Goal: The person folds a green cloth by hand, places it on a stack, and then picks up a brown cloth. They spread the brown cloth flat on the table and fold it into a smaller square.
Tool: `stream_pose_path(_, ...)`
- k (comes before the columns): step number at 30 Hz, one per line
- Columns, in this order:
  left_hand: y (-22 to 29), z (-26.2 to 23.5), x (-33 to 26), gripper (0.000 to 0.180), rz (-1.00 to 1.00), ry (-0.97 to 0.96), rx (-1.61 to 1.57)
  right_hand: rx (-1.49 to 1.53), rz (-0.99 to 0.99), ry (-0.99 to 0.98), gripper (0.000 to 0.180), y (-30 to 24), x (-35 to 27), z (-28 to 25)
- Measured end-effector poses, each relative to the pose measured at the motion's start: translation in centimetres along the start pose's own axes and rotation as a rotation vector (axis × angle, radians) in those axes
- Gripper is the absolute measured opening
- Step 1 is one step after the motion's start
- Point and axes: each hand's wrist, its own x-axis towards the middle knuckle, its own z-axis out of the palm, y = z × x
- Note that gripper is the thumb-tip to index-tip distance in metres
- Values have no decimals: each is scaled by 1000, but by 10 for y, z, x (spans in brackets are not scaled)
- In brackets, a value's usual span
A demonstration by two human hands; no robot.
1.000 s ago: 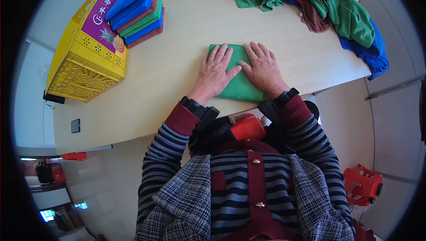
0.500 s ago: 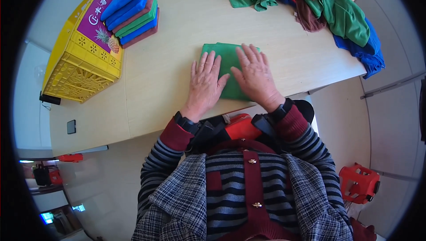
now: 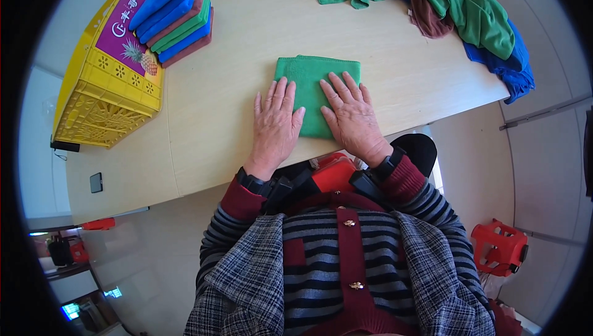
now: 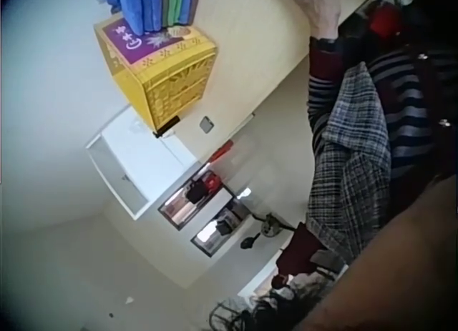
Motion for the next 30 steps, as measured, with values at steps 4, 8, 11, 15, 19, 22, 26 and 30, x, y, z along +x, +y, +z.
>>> stream_pose_path(4,0,-1,-1,58,-2,4,14,3,4,-5,55,2,-2,-2)
stream_pose_path(8,1,-3,-1,57,-4,7,29,-12,0,-14,55,10,-4,-5)
stream_pose_path(11,2,-4,-1,57,-6,12,42,-38,-4,-11,54,19,-6,-7)
stream_pose_path(15,0,-8,-2,56,-14,16,42,-95,6,3,54,33,-5,-13)
stream_pose_path(19,2,-15,-6,57,6,20,58,-137,11,29,55,46,0,-23)
stream_pose_path(22,14,-17,-9,59,124,26,-77,-111,-27,74,55,42,13,-23)
stream_pose_path(26,25,-21,-15,67,195,-59,-102,-76,-126,127,58,34,35,-17)
stream_pose_path(30,20,-22,-15,71,216,-92,-83,41,-73,-40,60,43,62,-8)
